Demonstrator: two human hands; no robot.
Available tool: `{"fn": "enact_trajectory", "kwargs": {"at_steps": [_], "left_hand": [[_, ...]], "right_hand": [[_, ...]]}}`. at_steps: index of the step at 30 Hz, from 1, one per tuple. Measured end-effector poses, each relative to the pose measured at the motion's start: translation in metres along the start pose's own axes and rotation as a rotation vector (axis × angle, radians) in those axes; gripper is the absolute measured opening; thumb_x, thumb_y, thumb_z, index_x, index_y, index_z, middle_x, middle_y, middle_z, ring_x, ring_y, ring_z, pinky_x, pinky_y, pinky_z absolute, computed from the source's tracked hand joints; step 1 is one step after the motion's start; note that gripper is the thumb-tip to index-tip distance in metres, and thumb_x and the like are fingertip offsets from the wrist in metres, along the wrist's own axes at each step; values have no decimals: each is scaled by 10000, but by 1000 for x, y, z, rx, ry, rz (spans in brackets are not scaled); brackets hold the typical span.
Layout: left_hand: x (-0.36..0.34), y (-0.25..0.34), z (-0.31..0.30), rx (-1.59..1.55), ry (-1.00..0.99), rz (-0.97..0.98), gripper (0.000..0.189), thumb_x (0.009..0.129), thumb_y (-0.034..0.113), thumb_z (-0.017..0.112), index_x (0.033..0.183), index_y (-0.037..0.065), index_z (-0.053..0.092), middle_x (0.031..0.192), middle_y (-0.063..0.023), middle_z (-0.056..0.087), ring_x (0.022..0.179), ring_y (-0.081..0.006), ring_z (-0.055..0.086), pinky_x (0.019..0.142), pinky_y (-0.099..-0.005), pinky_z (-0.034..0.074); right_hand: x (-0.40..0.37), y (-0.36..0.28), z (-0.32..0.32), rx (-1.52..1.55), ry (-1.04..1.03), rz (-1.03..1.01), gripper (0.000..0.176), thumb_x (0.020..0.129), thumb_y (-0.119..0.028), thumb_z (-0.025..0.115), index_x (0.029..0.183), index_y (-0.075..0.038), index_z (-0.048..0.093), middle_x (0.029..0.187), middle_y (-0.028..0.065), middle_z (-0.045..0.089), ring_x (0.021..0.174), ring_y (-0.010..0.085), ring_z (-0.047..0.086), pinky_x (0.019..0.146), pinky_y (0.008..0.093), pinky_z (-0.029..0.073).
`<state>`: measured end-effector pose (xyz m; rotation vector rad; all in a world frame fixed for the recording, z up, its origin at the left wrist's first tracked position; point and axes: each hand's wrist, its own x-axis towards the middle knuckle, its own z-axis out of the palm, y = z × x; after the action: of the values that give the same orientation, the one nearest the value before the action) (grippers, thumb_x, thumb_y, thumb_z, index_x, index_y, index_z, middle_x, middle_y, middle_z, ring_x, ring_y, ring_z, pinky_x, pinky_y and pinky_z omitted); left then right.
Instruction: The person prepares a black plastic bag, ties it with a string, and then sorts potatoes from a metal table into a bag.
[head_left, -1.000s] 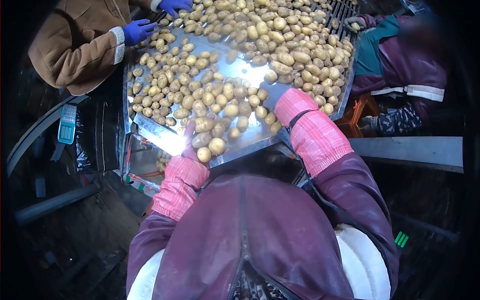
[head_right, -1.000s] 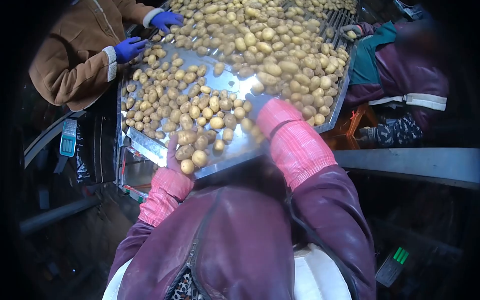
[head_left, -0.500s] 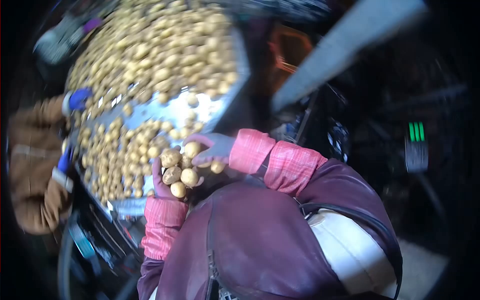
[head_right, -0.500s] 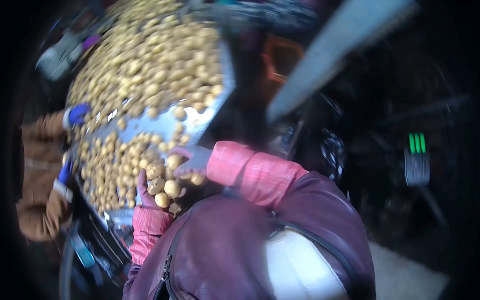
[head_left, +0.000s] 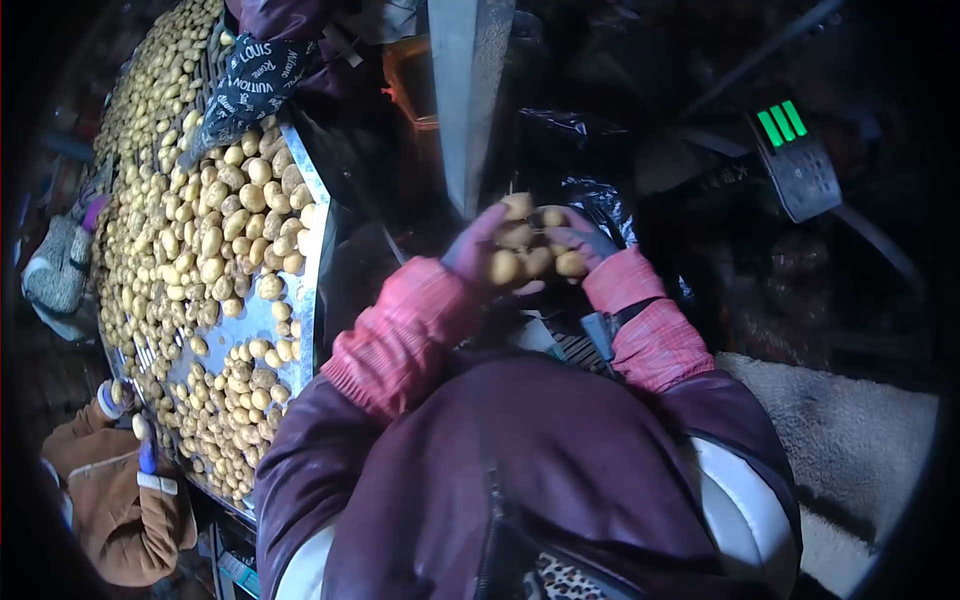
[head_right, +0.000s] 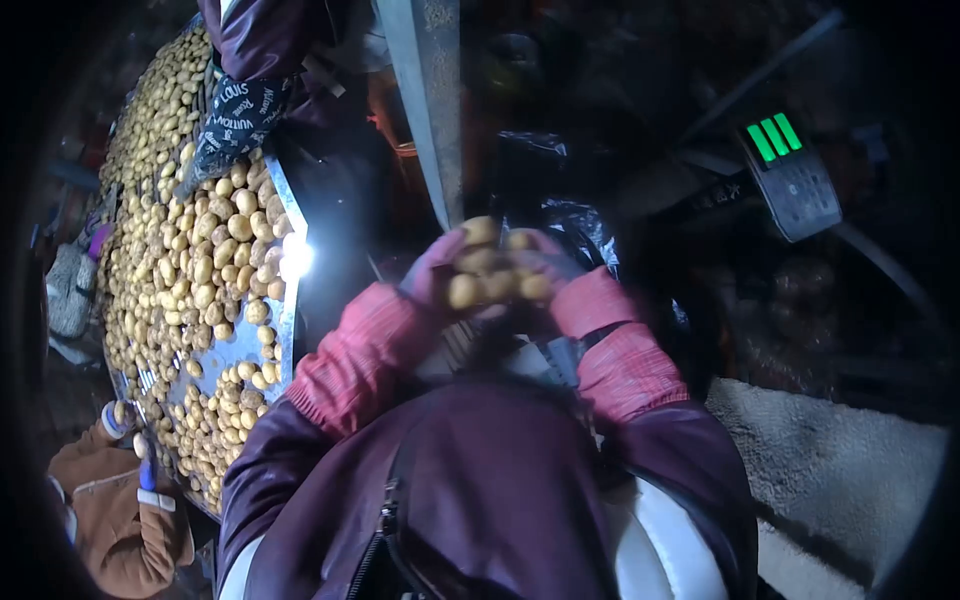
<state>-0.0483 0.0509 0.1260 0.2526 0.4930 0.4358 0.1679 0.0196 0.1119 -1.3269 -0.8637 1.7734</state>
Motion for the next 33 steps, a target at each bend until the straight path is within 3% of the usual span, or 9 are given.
{"fn": "enact_trajectory", "kwargs": {"at_steps": [3,9,11,14,20,24,27,29,33], "left_hand": [[32,-16,-2,44,-81,-62,535,954,486,452,1311,95,533,1228,-113,618,1081,-277,610,851,-444,531],[26,-28,-21,-7,280,38,423,920,427,605,1210,123,551,1062,-96,597,896,-287,654,733,-501,580],[-21,-19,-18,70,322,207,357,941,338,596,1216,119,536,1073,-93,564,861,-266,646,717,-424,593],[-51,-38,-56,350,349,559,363,968,279,565,1285,107,522,1078,-65,580,821,-201,634,701,-359,581],[-176,-77,-78,186,762,884,376,949,282,642,1265,88,576,933,-7,617,801,-79,569,628,-224,480],[-271,-124,-81,468,1309,999,366,973,292,576,1220,23,596,1073,-65,646,1019,-166,585,907,-321,468],[-328,-170,-112,698,1840,887,345,945,253,601,1205,28,608,1090,-117,665,962,-203,641,842,-325,507],[-356,-191,-128,90,1825,935,321,901,217,631,1173,45,628,1088,-136,665,758,-215,682,722,-317,541],[-418,-235,-168,1152,2101,518,534,712,88,701,1234,146,598,1237,-113,585,982,-340,635,815,-402,534]], "right_hand": [[-3,40,-84,-1022,158,-329,458,863,-181,667,1296,-93,547,1238,61,580,1149,218,562,970,325,473],[88,161,-218,-970,-106,-687,494,869,-169,656,1343,-136,520,1161,96,575,901,226,609,731,319,521],[92,115,-176,53,48,388,390,934,-180,576,1318,-191,506,978,63,552,651,160,540,485,271,419],[95,67,-110,-301,100,438,322,965,-215,535,1285,-186,523,951,60,563,567,146,515,426,257,393],[106,4,50,-612,-269,97,233,934,-183,601,1140,-81,636,809,53,618,539,75,530,416,216,388],[89,7,183,-742,-657,-191,209,918,-112,614,1114,-52,654,823,6,597,561,26,463,468,197,360],[69,12,276,-1012,-875,-502,260,873,-147,637,1117,-61,647,930,59,631,687,145,578,595,297,470],[79,38,316,-1147,-996,-880,304,837,-168,649,1127,-77,637,1006,100,625,811,240,614,691,371,501],[76,60,380,-1331,-1151,-1119,351,804,-177,666,1138,-88,609,1077,139,610,953,342,596,804,437,486]]}}
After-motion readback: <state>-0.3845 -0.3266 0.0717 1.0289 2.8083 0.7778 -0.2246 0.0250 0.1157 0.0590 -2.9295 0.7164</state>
